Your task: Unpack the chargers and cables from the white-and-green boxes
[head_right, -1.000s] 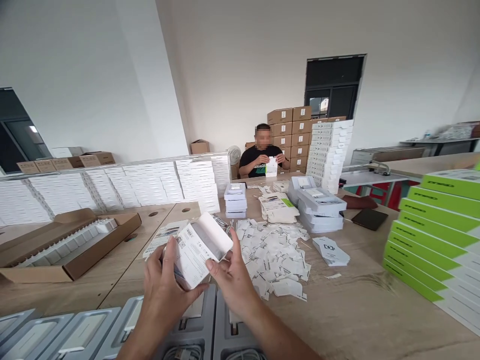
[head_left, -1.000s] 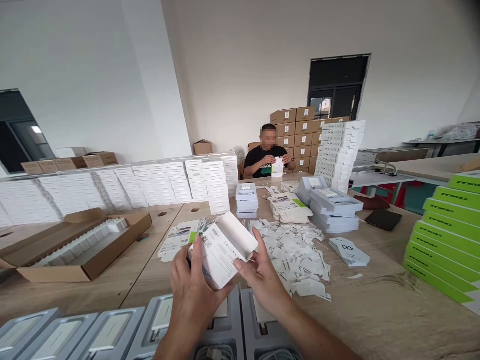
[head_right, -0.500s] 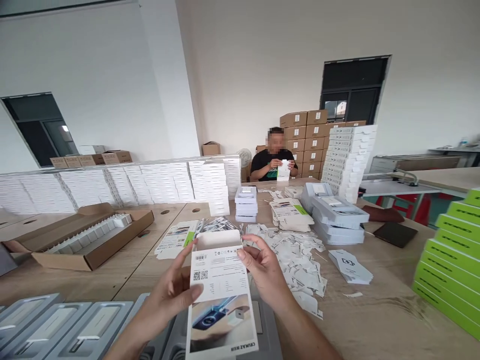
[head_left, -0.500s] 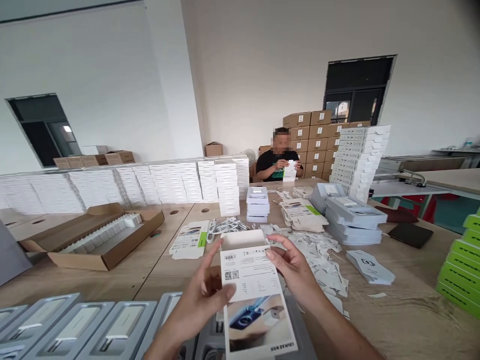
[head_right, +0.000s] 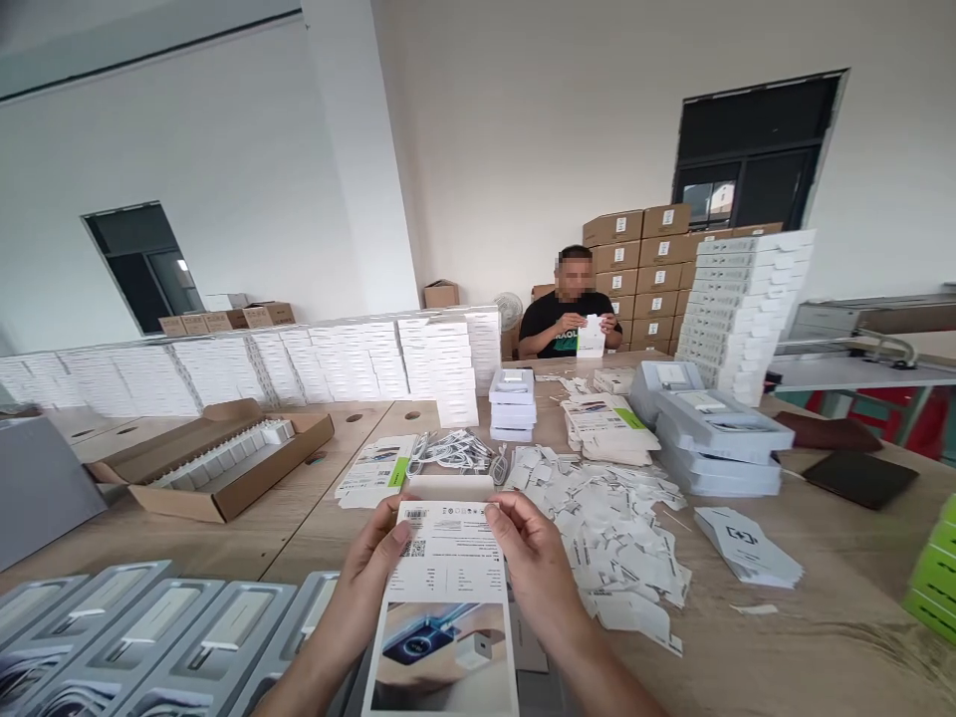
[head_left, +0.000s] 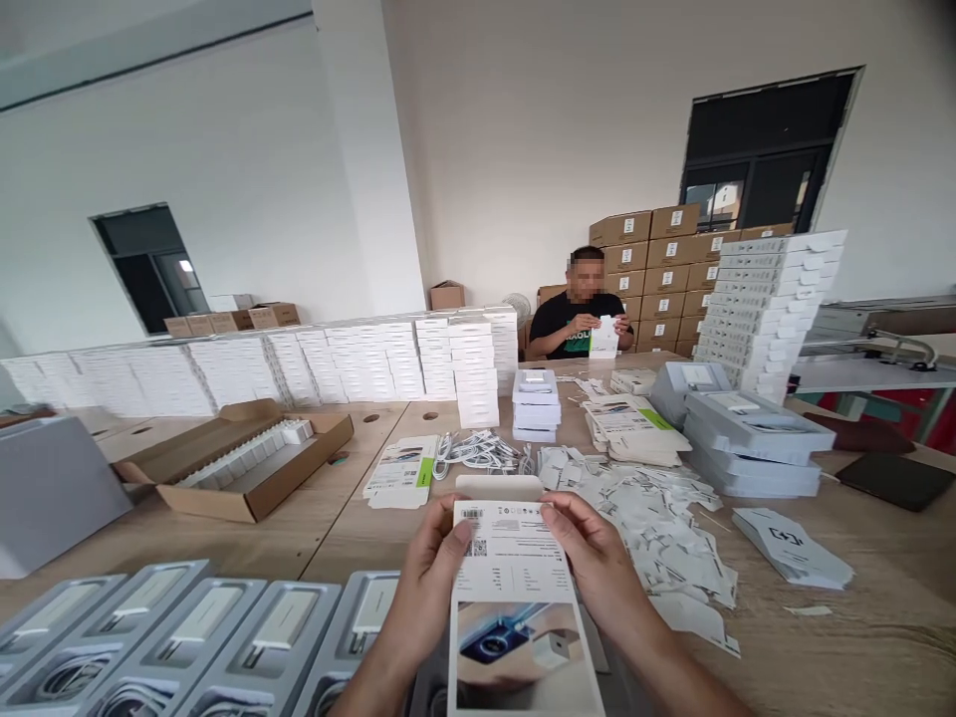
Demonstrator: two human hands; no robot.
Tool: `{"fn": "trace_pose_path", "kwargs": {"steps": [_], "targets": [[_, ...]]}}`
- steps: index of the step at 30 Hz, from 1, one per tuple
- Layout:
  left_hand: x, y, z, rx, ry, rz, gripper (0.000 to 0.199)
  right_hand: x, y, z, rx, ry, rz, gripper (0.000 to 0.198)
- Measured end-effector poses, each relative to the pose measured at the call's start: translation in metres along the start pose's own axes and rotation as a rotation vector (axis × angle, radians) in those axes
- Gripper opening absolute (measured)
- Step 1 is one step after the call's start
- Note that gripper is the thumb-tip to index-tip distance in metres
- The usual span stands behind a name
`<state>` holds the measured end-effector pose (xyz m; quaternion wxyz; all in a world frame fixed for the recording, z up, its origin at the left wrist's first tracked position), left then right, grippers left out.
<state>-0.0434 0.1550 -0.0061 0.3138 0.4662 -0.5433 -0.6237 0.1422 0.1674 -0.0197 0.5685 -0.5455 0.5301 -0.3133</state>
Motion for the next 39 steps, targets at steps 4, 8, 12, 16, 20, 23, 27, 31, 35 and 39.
{"fn": "trace_pose_path", "kwargs": {"steps": [4, 8, 12, 16, 20, 23, 27, 31, 35, 39], "targets": [[0.001, 0.005, -0.001, 0.064, -0.022, -0.007, 0.033, 0.000, -0.002, -0.006, -0.010, -0.025, 0.006, 0.033], [0.002, 0.010, 0.004, 0.149, -0.061, 0.040, 0.027, -0.002, 0.003, -0.004, -0.064, -0.095, -0.037, 0.038], [0.006, 0.014, -0.003, 0.165, -0.214, 0.082, 0.024, -0.002, 0.003, 0.006, -0.024, -0.112, -0.061, 0.050], [0.006, 0.009, -0.009, 0.204, -0.258, 0.120, 0.025, -0.003, -0.006, 0.002, 0.184, -0.201, -0.014, 0.031], [-0.001, 0.002, -0.003, 0.232, -0.201, 0.134, 0.030, -0.001, -0.019, -0.001, 0.325, -0.191, 0.144, 0.019], [-0.002, 0.003, -0.004, 0.189, -0.234, 0.157, 0.032, -0.002, -0.009, -0.003, 0.187, -0.258, 0.021, 0.024], [0.005, 0.008, -0.015, 0.168, -0.305, 0.207, 0.030, 0.002, 0.016, -0.005, -0.157, -0.257, -0.266, 0.031], [0.006, 0.007, -0.016, 0.138, -0.325, 0.210, 0.030, 0.005, 0.022, -0.013, -0.170, -0.316, -0.347, 0.035], [0.001, 0.002, -0.012, 0.145, -0.343, 0.162, 0.046, 0.006, -0.003, -0.019, 0.175, -0.364, -0.162, 0.026], [0.001, 0.001, -0.012, 0.151, -0.329, 0.136, 0.062, 0.012, -0.030, -0.026, 0.498, -0.360, 0.018, 0.019]]}}
Point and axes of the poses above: each hand's wrist, its own x-axis away from the middle knuckle, its own z-axis out of the back of the hand, y = z × x, the point moved 7 cm from there along -x, towards the middle knuckle, and after that the axes turned 15 degrees about -y, right-handed, at the moved point
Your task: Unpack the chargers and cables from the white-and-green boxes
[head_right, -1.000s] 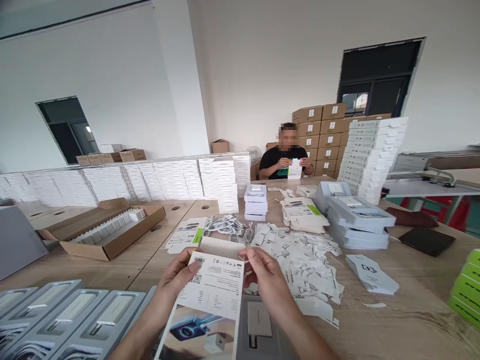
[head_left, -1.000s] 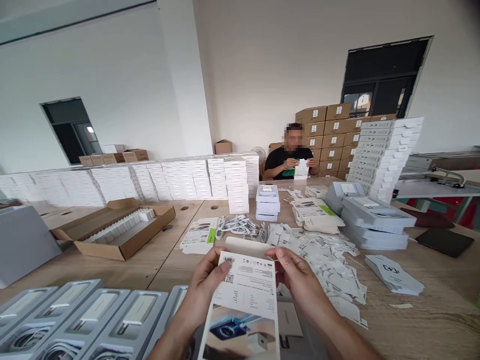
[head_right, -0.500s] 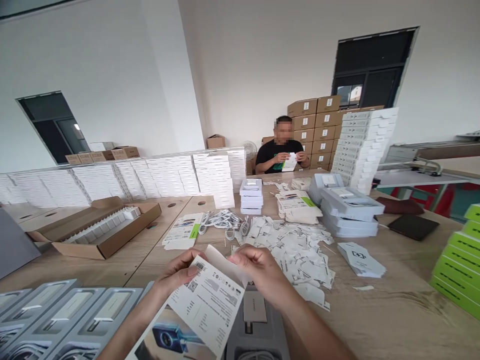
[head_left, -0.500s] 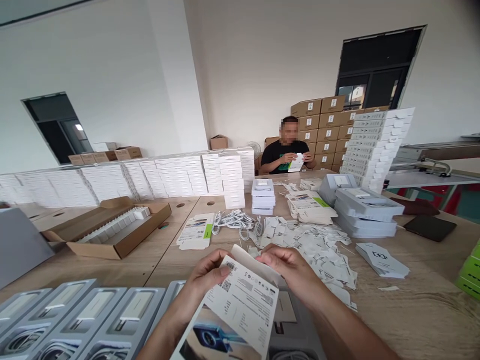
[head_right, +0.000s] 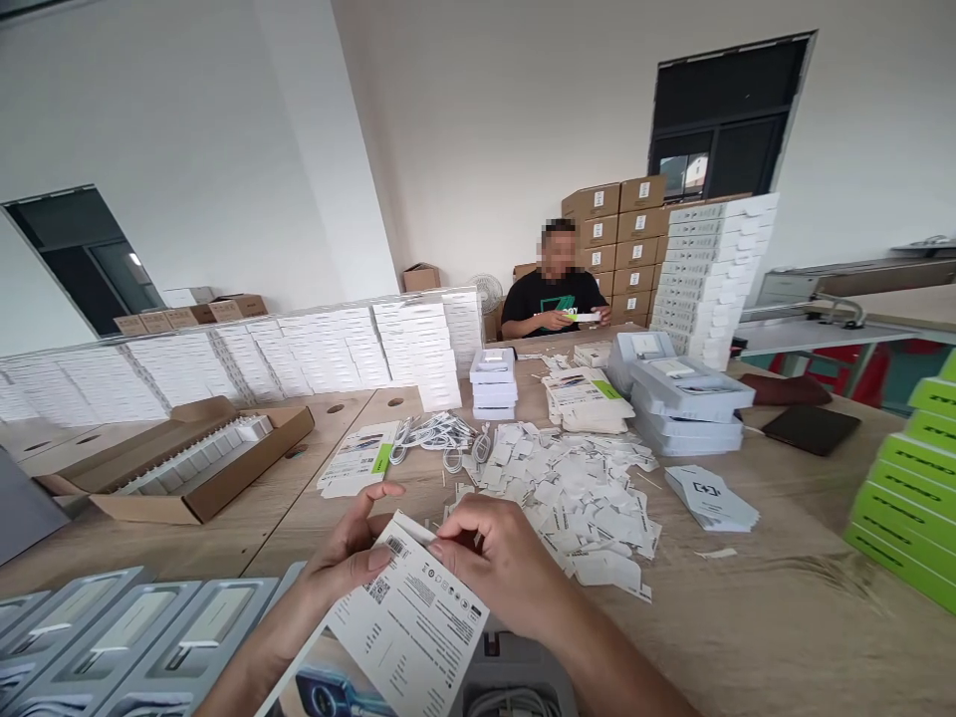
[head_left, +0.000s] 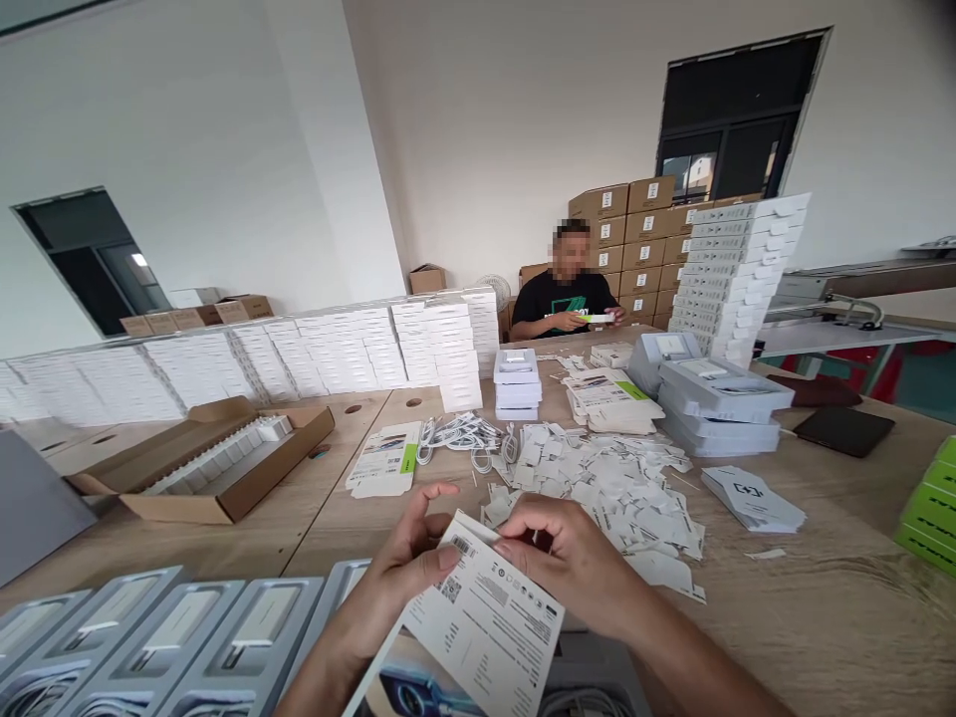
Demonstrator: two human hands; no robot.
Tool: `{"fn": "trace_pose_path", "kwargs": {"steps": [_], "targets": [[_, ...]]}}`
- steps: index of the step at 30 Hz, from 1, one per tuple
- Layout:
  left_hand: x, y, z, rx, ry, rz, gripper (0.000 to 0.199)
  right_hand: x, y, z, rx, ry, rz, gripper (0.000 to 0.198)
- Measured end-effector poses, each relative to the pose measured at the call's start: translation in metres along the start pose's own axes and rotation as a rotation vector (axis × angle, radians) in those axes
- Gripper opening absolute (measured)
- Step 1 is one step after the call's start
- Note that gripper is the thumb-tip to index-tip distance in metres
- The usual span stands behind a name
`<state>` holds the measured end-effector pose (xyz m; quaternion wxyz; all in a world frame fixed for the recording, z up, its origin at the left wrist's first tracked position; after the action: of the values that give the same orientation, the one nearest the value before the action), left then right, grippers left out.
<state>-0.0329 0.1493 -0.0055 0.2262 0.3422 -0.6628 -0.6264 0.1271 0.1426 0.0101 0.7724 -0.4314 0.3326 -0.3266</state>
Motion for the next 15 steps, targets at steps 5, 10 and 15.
{"fn": "trace_pose_path", "kwargs": {"steps": [5, 10, 15], "targets": [[0.004, 0.003, 0.000, -0.002, 0.068, 0.012, 0.046, 0.002, -0.006, 0.000, -0.041, -0.025, -0.007, 0.028], [0.007, 0.008, 0.013, 0.047, 0.247, -0.054, 0.032, 0.006, -0.001, -0.005, -0.378, -0.130, -0.083, 0.036], [0.006, 0.013, 0.019, 0.022, 0.347, -0.093, 0.034, 0.009, 0.000, -0.010, -0.398, -0.152, -0.055, 0.044]]}}
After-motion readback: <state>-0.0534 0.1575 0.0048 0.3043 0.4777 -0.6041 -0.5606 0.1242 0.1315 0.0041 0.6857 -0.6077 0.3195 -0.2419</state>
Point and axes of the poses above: each hand's wrist, its own x-axis away from the middle knuckle, its own z-axis out of the back of the hand, y = z × x, the point moved 7 cm from there along -x, towards the middle knuckle, and after that the axes turned 15 degrees about -y, right-handed, at the moved point
